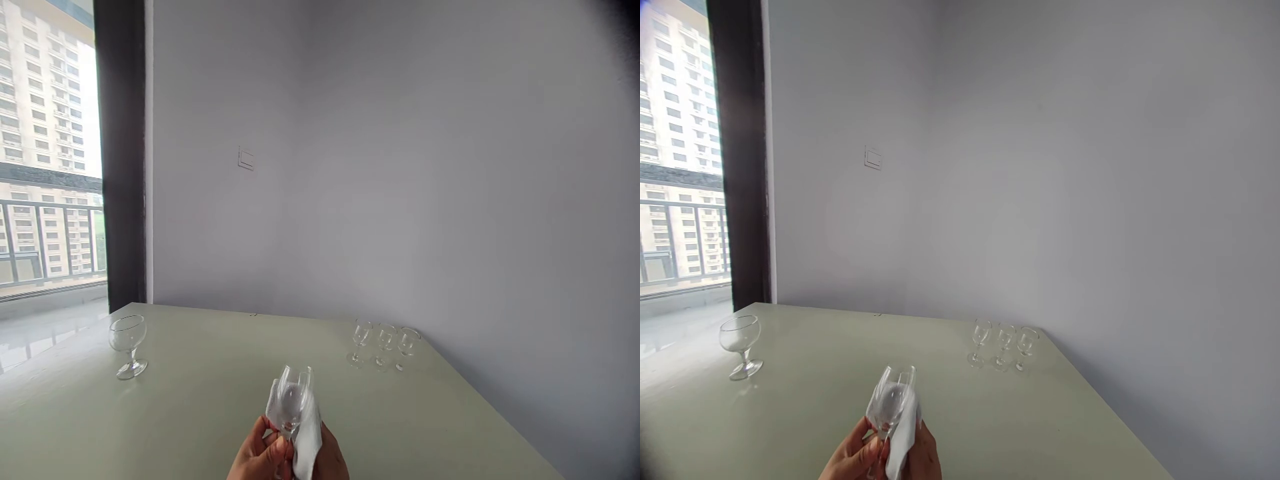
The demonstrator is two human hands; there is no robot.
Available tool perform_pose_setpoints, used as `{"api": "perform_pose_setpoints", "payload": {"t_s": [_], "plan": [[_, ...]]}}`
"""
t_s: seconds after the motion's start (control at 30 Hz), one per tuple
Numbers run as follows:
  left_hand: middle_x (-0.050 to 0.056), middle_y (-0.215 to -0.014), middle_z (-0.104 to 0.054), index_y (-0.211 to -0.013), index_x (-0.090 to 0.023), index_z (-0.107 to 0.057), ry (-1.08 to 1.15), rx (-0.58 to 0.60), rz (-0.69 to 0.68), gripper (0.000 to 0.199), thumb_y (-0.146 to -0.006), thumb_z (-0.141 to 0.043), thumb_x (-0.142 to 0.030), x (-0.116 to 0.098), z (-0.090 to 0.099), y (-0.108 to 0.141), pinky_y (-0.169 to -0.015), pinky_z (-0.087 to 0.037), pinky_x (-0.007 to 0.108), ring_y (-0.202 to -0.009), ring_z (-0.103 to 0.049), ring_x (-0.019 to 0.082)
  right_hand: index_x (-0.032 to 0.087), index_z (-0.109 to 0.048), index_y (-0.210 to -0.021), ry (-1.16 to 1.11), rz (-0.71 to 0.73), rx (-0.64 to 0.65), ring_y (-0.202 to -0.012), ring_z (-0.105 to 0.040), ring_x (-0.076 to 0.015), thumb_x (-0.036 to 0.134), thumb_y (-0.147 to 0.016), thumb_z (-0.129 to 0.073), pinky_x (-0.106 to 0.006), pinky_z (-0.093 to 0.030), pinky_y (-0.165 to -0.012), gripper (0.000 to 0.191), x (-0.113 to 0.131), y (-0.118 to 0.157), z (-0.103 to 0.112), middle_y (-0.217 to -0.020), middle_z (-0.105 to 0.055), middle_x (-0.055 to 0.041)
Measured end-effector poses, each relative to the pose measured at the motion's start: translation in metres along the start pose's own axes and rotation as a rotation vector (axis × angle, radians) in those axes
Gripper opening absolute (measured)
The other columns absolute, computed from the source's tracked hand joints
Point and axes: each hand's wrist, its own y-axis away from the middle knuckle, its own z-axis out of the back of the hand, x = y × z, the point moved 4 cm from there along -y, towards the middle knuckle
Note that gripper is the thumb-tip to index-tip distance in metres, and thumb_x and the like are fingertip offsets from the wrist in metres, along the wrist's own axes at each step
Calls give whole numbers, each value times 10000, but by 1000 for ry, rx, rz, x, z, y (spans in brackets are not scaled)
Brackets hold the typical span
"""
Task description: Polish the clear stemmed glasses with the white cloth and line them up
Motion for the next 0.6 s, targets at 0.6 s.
{"api": "perform_pose_setpoints", "payload": {"t_s": [0.6], "plan": [[76, -1048, -643, -1162, -250, -524, -520, -286, -204, 805, -444, -823, -455, -19, 4, 12, -796, -468, 326, -899, -615, 285, 126, -679, -735, -444, -83, 50, -561, -552, -159, 641, -532, -713, -279, -442, -596, 555, 8, -3, -17, -574, -626, -27]]}}
